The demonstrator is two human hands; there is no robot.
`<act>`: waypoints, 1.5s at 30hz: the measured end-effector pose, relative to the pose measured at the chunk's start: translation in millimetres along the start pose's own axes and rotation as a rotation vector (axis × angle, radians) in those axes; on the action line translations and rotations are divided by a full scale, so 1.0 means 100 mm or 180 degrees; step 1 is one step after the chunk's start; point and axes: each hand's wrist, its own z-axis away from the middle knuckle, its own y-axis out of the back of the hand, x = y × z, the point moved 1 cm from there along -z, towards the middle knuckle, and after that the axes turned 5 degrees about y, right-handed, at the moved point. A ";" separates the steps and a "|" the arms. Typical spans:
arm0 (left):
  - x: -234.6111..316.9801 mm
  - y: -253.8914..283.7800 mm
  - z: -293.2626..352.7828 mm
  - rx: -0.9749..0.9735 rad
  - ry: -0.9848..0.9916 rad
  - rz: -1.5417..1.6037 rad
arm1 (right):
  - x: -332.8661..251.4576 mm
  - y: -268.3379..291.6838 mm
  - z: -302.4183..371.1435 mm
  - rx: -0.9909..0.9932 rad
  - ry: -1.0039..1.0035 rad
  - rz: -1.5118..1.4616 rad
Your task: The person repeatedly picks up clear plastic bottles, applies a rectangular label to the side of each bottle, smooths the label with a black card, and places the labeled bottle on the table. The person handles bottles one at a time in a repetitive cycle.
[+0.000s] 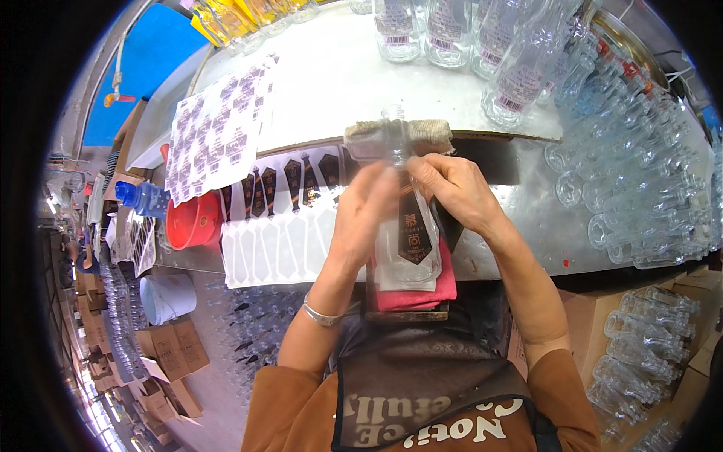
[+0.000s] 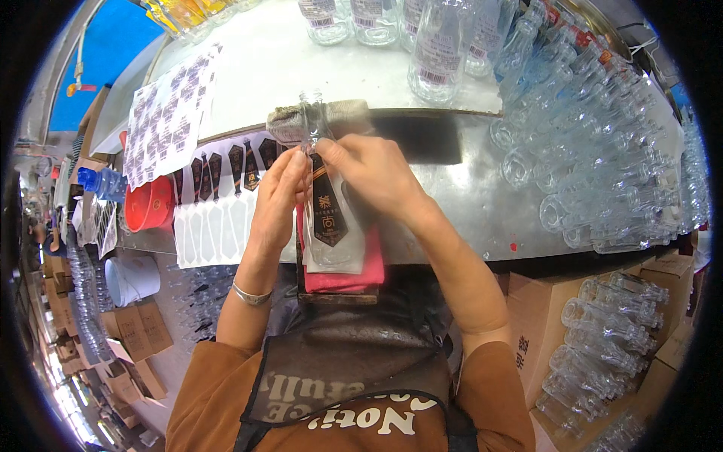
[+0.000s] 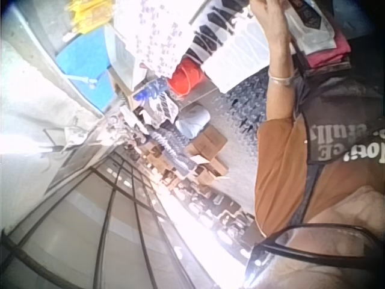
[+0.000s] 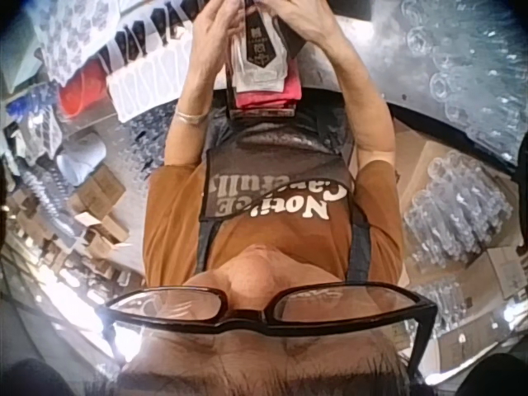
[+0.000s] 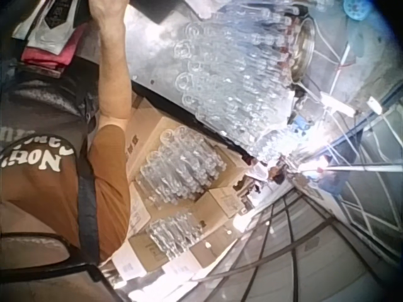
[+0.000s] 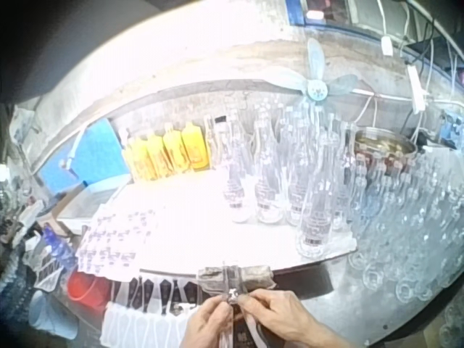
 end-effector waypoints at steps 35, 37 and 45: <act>0.14 0.01 -0.13 0.0070 0.0264 -0.0368 | 0.24 0.23 0.37 0.0739 -0.0234 -0.2245; 0.14 -0.01 -0.09 0.0120 0.0216 -0.0308 | 0.10 0.26 0.27 0.0975 0.0225 -0.1658; -0.01 -0.06 -0.12 0.0269 -0.0030 -0.0268 | -0.36 0.32 -0.19 0.0583 0.1337 0.0494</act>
